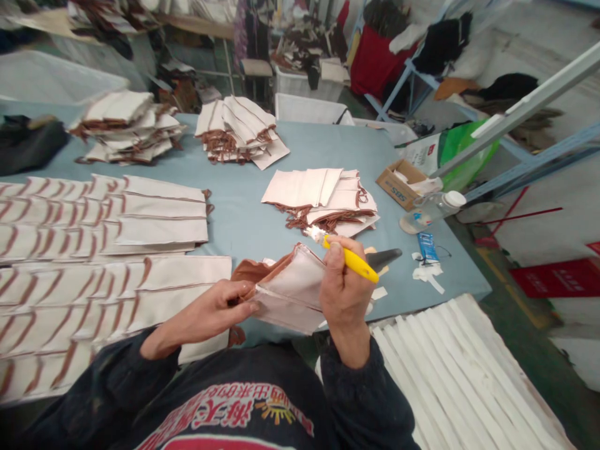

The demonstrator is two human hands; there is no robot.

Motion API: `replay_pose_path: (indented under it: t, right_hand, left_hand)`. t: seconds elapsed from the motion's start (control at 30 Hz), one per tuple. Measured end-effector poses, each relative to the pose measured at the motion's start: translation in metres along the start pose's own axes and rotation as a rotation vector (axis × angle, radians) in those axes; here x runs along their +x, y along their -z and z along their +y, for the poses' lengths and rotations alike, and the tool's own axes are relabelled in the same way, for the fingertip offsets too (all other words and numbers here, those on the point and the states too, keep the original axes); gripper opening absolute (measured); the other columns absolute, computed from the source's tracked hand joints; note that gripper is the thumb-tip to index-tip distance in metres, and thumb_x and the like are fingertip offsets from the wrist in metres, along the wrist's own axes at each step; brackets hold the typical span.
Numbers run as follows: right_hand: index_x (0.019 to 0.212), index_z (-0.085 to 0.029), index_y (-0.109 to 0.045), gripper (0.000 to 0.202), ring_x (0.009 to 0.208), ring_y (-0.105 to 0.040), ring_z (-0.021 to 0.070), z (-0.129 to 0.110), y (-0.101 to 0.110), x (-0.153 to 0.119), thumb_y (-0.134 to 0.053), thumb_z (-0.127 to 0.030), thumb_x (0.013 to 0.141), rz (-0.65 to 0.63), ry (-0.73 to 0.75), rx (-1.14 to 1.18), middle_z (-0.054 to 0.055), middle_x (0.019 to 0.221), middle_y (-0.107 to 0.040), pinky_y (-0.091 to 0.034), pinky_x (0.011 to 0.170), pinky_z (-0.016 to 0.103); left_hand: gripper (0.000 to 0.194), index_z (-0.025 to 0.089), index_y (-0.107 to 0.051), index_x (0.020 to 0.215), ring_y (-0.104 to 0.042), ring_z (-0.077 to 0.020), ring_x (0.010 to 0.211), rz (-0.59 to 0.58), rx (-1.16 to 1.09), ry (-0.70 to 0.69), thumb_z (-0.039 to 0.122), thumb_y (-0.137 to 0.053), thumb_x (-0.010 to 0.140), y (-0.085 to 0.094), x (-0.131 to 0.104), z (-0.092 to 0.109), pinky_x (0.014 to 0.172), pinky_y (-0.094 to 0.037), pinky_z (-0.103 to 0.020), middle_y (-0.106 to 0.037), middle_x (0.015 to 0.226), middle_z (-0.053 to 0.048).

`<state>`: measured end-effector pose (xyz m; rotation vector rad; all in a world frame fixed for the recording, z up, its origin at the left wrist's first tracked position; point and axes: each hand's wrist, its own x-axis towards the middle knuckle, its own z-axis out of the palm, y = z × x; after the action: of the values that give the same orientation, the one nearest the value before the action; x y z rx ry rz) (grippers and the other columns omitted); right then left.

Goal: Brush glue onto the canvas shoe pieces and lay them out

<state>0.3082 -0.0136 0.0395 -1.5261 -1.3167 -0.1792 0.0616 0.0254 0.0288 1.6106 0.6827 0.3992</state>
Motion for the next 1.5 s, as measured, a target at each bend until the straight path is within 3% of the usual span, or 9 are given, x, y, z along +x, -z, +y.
replay_pose_path:
  t: [0.23,0.4,0.53,0.77,0.93,1.07,1.27,1.37,1.5]
  right_hand:
    - [0.104,-0.019,-0.07,0.032,0.063,-0.068,0.0161,-0.002,-0.016,-0.006,-0.049,-0.042,0.112,-0.04,-0.113,0.101,0.0,0.072,-0.069,-0.058,0.067,0.03]
    - [0.086,-0.02,-0.069,0.033,0.042,-0.051,0.011,-0.031,0.021,-0.018,-0.059,-0.043,0.108,0.031,-0.334,0.41,-0.006,0.055,-0.054,-0.041,0.042,0.021]
    - [0.082,-0.02,-0.071,0.033,0.038,-0.048,0.0089,-0.053,0.046,-0.037,-0.061,-0.039,0.108,-0.019,-0.416,0.45,-0.007,0.05,-0.052,-0.044,0.043,0.02]
    - [0.08,-0.021,-0.069,0.037,0.033,-0.045,0.0088,-0.071,0.049,-0.048,-0.056,-0.037,0.11,-0.121,-0.426,0.507,-0.008,0.047,-0.051,-0.04,0.037,0.019]
    - [0.079,-0.021,-0.067,0.035,0.034,-0.044,0.0096,-0.062,0.049,-0.048,-0.058,-0.038,0.109,-0.002,-0.436,0.451,-0.008,0.048,-0.048,-0.04,0.038,0.02]
    - [0.081,-0.021,-0.068,0.037,0.034,-0.044,0.0097,-0.059,0.046,-0.05,-0.055,-0.039,0.111,-0.132,-0.428,0.523,-0.008,0.048,-0.049,-0.039,0.038,0.02]
    - [0.083,-0.021,-0.068,0.034,0.037,-0.045,0.0091,-0.056,0.043,-0.049,-0.057,-0.039,0.11,-0.078,-0.406,0.518,-0.008,0.05,-0.049,-0.041,0.041,0.02]
    - [0.084,-0.021,-0.069,0.034,0.037,-0.045,0.0087,-0.055,0.041,-0.047,-0.056,-0.037,0.111,-0.165,-0.416,0.603,-0.009,0.049,-0.048,-0.039,0.041,0.019]
    - [0.081,-0.021,-0.068,0.034,0.037,-0.042,0.0084,-0.044,0.037,-0.035,-0.059,-0.038,0.109,-0.013,-0.45,0.625,-0.008,0.05,-0.046,-0.037,0.04,0.02]
  left_hand:
    - [0.022,0.022,-0.041,0.072,-0.036,-0.0109,0.061,-0.064,0.036,-0.102,0.014,-0.049,0.091,-0.016,-0.006,0.014,0.06,-0.03,-0.026,-0.039,0.066,0.007]
    - [0.022,0.023,-0.042,0.068,-0.039,-0.012,0.062,0.002,0.042,-0.131,0.01,-0.046,0.087,-0.019,-0.007,0.005,0.063,-0.031,-0.027,-0.04,0.064,0.006]
    - [0.022,0.023,-0.04,0.067,-0.041,-0.0124,0.062,0.048,0.075,-0.169,0.009,-0.048,0.083,-0.024,-0.006,0.004,0.066,-0.034,-0.028,-0.042,0.063,0.005]
    - [0.031,0.023,-0.041,0.064,-0.045,-0.0131,0.06,0.068,0.148,-0.233,0.012,-0.05,0.092,-0.029,-0.003,0.003,0.065,-0.036,-0.028,-0.047,0.062,0.004]
    - [0.029,0.022,-0.047,0.065,-0.049,-0.0133,0.059,0.1,0.213,-0.219,0.01,-0.048,0.091,-0.03,-0.004,0.002,0.061,-0.035,-0.027,-0.053,0.063,0.002]
    - [0.033,0.022,-0.048,0.064,-0.05,-0.0132,0.058,0.111,0.255,-0.274,0.009,-0.048,0.095,-0.029,-0.003,0.002,0.06,-0.034,-0.027,-0.054,0.063,0.001]
    - [0.03,0.022,-0.05,0.067,-0.053,-0.0146,0.063,0.148,0.233,-0.302,0.007,-0.046,0.093,-0.029,-0.002,0.002,0.075,-0.043,-0.03,-0.056,0.061,0.002]
    - [0.03,0.022,-0.046,0.065,-0.046,-0.014,0.06,0.134,0.163,-0.229,0.012,-0.049,0.093,-0.031,0.001,0.004,0.073,-0.041,-0.031,-0.052,0.06,0.003]
    - [0.025,0.022,-0.045,0.069,-0.042,-0.0128,0.062,0.161,-0.102,0.061,0.025,-0.059,0.09,-0.03,0.006,0.011,0.063,-0.035,-0.027,-0.047,0.067,0.004]
